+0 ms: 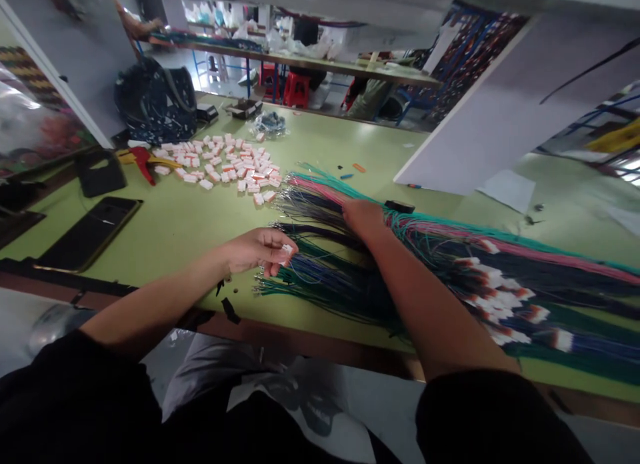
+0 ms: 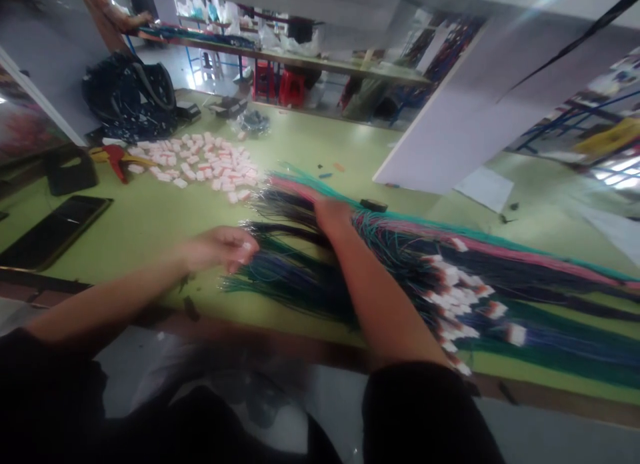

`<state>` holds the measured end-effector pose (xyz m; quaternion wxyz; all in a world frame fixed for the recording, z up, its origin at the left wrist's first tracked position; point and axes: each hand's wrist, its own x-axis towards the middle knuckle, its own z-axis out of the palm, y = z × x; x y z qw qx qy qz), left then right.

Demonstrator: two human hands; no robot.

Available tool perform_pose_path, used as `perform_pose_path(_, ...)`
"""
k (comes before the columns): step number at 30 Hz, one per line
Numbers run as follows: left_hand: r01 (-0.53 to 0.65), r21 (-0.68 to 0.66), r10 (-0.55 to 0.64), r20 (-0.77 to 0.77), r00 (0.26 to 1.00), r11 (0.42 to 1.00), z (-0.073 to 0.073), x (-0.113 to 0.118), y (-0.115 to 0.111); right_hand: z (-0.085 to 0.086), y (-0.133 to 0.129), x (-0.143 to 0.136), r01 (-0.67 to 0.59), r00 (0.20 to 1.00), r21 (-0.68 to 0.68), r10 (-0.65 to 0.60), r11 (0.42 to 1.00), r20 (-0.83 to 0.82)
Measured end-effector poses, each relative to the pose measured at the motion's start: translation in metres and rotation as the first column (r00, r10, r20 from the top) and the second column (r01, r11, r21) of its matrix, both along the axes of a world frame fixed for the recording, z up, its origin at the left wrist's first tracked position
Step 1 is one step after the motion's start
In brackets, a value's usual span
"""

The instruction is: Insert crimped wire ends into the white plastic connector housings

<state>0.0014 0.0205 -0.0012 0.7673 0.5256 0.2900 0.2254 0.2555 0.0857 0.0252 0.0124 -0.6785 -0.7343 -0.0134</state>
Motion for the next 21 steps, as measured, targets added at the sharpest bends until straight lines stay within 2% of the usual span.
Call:
perform_pose_path(3, -0.009, -0.005, 0.009, -0.008, 1.000, 1.000, 0.000, 0.000, 0.000, 0.001, 0.001, -0.002, 0.066, 0.995, -0.016, -0.064, 0.998, 0.074)
perform_pose_path(6, -0.040, -0.021, 0.040, -0.018, 0.999, 0.999, 0.001, 0.001, 0.001, 0.005, 0.000, 0.007, 0.135, 0.990, 0.035, -0.136, 0.990, 0.029)
perform_pose_path(8, -0.067, -0.043, 0.067, -0.010, 0.998, 0.997, 0.002, 0.002, 0.002, 0.006, 0.001, 0.019, 0.241, 0.967, 0.137, -0.226, 0.961, -0.119)
perform_pose_path(10, -0.100, -0.066, 0.100, 0.006, 0.995, 0.993, 0.001, 0.003, 0.003, 0.005, 0.003, 0.029, 0.381, 0.894, 0.225, -0.295, 0.897, -0.338)
perform_pose_path(12, -0.128, -0.089, 0.130, 0.016, 0.991, 0.988, 0.000, 0.004, 0.004, 0.004, 0.001, 0.033, 0.457, 0.796, 0.243, -0.271, 0.856, -0.541)
perform_pose_path(13, -0.138, -0.100, 0.140, 0.018, 0.990, 0.985, -0.001, 0.004, 0.005, 0.004, -0.002, 0.031, 0.439, 0.757, 0.230, -0.220, 0.868, -0.615)
perform_pose_path(15, -0.149, -0.126, 0.153, 0.020, 0.988, 0.981, -0.002, 0.004, 0.006, 0.006, -0.016, 0.022, 0.275, 0.712, 0.201, -0.059, 0.940, -0.700)
perform_pose_path(17, -0.158, -0.150, 0.164, 0.028, 0.986, 0.976, -0.002, 0.004, 0.006, 0.009, -0.036, 0.006, -0.004, 0.674, 0.169, 0.128, 0.986, -0.727)
perform_pose_path(19, -0.165, -0.169, 0.175, 0.048, 0.983, 0.972, -0.003, 0.005, 0.006, 0.012, -0.055, -0.011, -0.240, 0.625, 0.122, 0.250, 0.963, -0.739)
perform_pose_path(21, -0.167, -0.182, 0.183, 0.078, 0.980, 0.969, -0.004, 0.006, 0.006, 0.013, -0.068, -0.023, -0.380, 0.590, 0.088, 0.315, 0.921, -0.743)
